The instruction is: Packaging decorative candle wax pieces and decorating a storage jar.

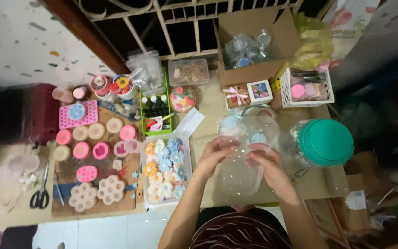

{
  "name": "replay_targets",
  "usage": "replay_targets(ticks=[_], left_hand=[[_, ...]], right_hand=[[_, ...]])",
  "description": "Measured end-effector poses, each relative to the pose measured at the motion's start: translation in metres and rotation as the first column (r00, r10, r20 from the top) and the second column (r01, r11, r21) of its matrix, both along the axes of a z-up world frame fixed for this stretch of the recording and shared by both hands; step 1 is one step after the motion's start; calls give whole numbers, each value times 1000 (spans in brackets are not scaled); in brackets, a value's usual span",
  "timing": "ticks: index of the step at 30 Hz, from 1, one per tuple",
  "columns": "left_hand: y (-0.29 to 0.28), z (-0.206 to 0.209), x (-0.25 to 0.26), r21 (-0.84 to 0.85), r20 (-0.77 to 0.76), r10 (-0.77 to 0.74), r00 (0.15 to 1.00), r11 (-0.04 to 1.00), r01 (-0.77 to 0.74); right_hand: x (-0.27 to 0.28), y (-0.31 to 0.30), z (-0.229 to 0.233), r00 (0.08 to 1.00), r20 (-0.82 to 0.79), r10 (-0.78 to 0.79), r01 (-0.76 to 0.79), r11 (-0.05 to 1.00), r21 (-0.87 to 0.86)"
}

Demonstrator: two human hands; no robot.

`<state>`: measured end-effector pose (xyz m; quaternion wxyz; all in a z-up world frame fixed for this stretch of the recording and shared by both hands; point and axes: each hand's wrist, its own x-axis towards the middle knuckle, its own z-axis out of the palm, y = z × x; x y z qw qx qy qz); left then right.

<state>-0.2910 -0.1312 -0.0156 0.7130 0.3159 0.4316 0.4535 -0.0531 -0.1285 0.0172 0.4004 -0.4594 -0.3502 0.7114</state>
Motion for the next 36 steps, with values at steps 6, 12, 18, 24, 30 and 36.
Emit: replay_targets(ticks=[6,12,18,24,30,36], left_hand=[[-67,-13,-15,-187,129,301,945,943,-275],[-216,-45,-78,-341,-40,719,694,643,-686],[-378,-57,-125,-325,-83,937,341,298,-897],[-404,-46,-179,-337,-117,983,144,97,-937],[-374,-31,-249,-271,-74,985,156,131,-954],[-313,-16,-285,-241,-6,951,308,298,-924]], right_hand=[[28,-14,-58,979,199,42,-29,997,-66],[15,-22,-148,881,284,379,-290,906,-309],[-121,-13,-217,678,598,428,-624,765,160],[-230,-41,-164,630,776,37,-724,390,569],[-271,-58,-100,335,940,70,-836,481,262],[-264,-61,-112,190,981,50,-797,591,124]])
